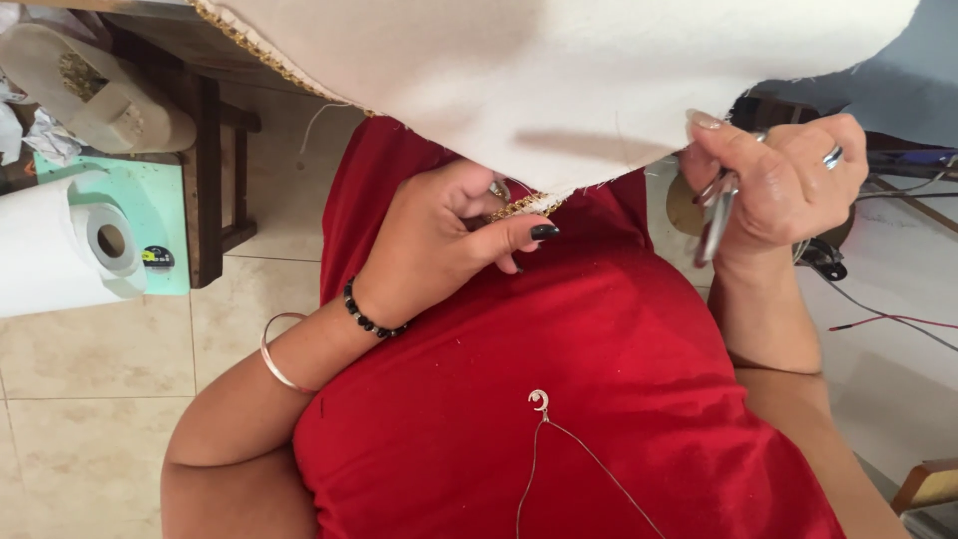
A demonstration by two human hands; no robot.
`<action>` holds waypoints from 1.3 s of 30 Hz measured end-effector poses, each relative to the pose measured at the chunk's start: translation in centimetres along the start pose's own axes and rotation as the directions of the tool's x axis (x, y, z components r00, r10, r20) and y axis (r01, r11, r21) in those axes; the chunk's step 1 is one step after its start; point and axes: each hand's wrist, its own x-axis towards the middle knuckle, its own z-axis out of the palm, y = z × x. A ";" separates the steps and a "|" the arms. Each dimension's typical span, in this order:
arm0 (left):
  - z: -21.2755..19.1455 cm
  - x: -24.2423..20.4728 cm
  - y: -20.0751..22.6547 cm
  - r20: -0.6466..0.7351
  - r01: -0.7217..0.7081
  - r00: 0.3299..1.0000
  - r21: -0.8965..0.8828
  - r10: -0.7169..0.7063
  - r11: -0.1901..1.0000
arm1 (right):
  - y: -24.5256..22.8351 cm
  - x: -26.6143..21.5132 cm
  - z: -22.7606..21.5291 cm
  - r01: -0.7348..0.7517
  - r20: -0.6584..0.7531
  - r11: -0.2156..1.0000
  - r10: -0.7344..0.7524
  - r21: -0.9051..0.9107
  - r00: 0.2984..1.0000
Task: Trimming excess fabric from the edges of a workpiece using scissors and then handling gold trim for assembly.
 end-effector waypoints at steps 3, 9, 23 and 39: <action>-0.1 0.0 0.4 0.038 -0.008 0.999 -0.027 0.009 1.000 | -0.2 0.7 0.0 -0.019 -0.016 1.000 0.019 0.023 1.000; 0.1 0.5 1.0 0.120 0.039 0.992 -0.069 -0.030 0.997 | 1.3 0.0 -0.6 0.008 0.095 0.999 -0.011 0.034 0.995; 0.7 0.5 1.3 0.084 0.044 0.996 -0.012 -0.043 0.999 | 2.9 -0.3 -8.1 -0.748 0.856 0.421 -0.177 0.512 0.486; 1.0 0.4 -0.3 0.130 -0.108 0.985 -0.048 0.114 0.993 | 2.7 0.3 -6.1 -0.908 0.784 0.178 -0.583 0.379 0.213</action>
